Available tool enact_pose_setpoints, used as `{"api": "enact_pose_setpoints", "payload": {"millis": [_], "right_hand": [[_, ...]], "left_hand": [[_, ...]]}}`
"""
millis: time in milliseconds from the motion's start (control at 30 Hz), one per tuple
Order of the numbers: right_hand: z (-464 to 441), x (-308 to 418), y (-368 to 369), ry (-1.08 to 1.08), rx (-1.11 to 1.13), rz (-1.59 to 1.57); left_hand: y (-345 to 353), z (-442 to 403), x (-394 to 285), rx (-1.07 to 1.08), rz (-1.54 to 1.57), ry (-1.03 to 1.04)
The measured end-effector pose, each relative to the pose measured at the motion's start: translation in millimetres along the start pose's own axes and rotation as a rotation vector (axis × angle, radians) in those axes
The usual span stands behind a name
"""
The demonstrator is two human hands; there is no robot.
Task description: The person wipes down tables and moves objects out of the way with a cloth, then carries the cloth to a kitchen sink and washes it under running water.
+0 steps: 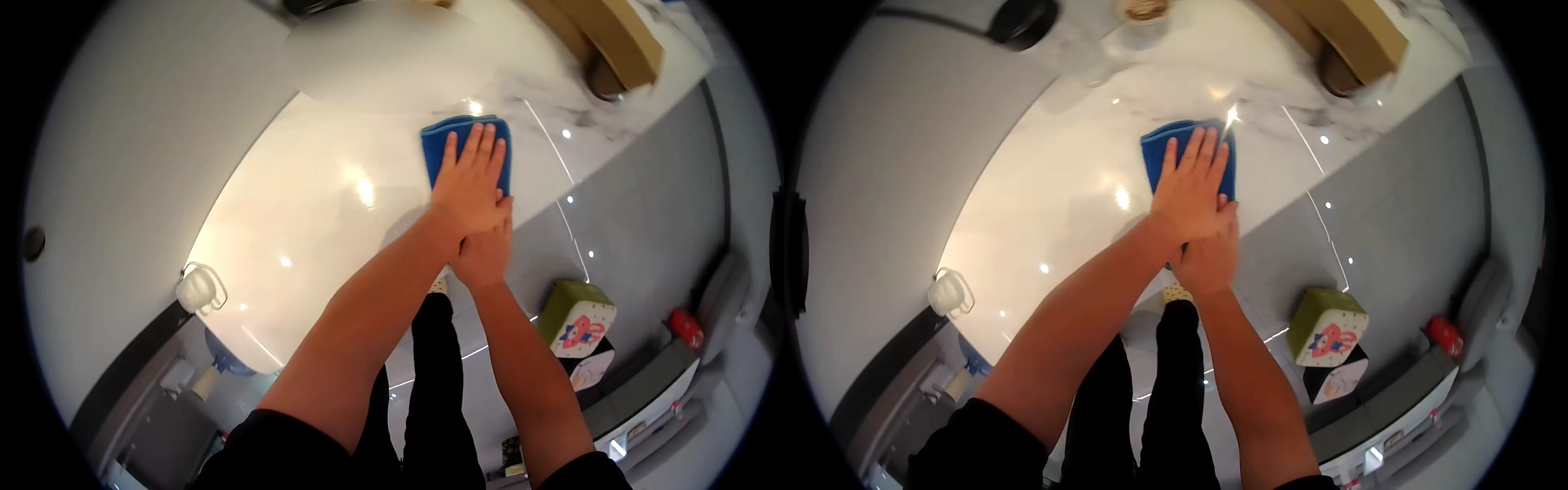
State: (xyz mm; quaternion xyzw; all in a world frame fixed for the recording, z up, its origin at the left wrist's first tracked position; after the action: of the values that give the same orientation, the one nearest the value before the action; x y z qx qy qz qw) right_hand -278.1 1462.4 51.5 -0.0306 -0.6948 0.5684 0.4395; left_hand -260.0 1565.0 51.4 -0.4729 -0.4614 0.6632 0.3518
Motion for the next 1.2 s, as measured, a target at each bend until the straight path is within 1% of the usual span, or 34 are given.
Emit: {"api": "enact_pose_setpoints", "payload": {"millis": [33,67,100,167,200,233,267,300,367,400,467,500,567,633,700,733,800,833,900,933,967,1000,1033,1067,1100,1167,1200], "right_hand": [[2,-10,-5,-0.037,-0.062,-0.023],[2,-18,-9,-0.083,-0.122,-0.053],[-1,-28,-17,-0.073,-0.13,-0.047],[-10,-49,-33,-0.034,-0.06,-0.09],[-12,-61,-36,-0.037,-0.061,-0.079],[-15,-74,-39,-0.015,-0.138,-0.07],[-16,-84,-42,0.005,-0.216,-0.063],[-18,-84,-49,-0.009,-0.214,-0.053],[-21,-79,-61,0.105,-0.12,-0.222],[-17,-76,-63,0.087,-0.109,-0.222],[3,-59,-57,-0.102,-0.07,-0.163],[11,-40,-52,-0.131,-0.049,-0.191],[32,0,-40,-0.166,0.131,-0.232],[59,41,-14,-0.144,0.313,-0.161],[93,75,21,-0.252,0.392,-0.018],[104,91,36,-0.274,0.402,-0.022],[122,126,68,-0.435,0.665,0.059],[123,144,76,-0.456,0.676,0.057],[126,180,96,-0.616,0.8,-0.055],[128,194,111,-0.668,0.782,-0.094],[128,203,124,-0.676,0.792,-0.093],[126,215,133,-0.76,0.76,-0.108],[120,224,142,-0.782,0.745,-0.105],[114,233,150,-0.804,0.73,-0.101],[107,243,158,-0.826,0.714,-0.097],[82,266,168,-0.86,0.667,-0.193],[69,278,174,-0.861,0.659,-0.172]], "left_hand": [[4,-8,-11,0.001,0.012,0.025],[6,-14,-19,-0.055,0.011,0.04],[9,-20,-26,-0.112,0.009,0.053],[13,-42,-43,-0.13,-0.002,0.082],[18,-57,-53,-0.123,0.002,0.165],[22,-71,-62,-0.122,0.005,0.245],[25,-83,-69,-0.107,-0.035,0.267],[28,-86,-74,-0.121,-0.03,0.259],[29,-83,-76,-0.071,0.065,0.18],[25,-73,-75,-0.025,0.099,0.13],[19,-44,-65,-0.014,0.108,0.071],[16,-22,-53,0.0,0.116,0.035],[8,35,-29,-0.017,0.129,-0.037],[1,95,-1,-0.045,0.194,-0.121],[-8,164,29,-0.041,0.211,-0.245],[-11,195,44,-0.029,0.192,-0.307],[-23,248,73,0.13,0.182,-0.467],[-24,275,87,0.131,0.155,-0.52],[-20,323,112,0.122,0.123,-0.672],[-19,344,124,0.077,0.097,-0.731],[-17,362,134,0.033,0.073,-0.788],[-21,371,142,0.033,0.08,-0.798],[-24,377,154,-0.026,0.062,-0.838],[-26,378,169,-0.092,0.041,-0.871],[-26,377,184,-0.099,0.046,-0.869],[-31,374,216,-0.195,-0.038,-0.94],[-34,371,232,-0.224,-0.056,-0.97]]}}
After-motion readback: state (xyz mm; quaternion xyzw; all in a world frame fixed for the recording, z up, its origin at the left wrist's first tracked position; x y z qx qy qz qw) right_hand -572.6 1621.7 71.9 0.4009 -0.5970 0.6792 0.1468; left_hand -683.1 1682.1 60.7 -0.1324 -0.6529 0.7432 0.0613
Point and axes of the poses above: each hand's wrist, its own z-axis away from the middle knuckle, its own y-axis out of the palm, x = y × z, the point moved 2 cm from there along -z, towards the middle knuckle, and after that the axes turned 8 degrees about -z, right-handed, at the moved point
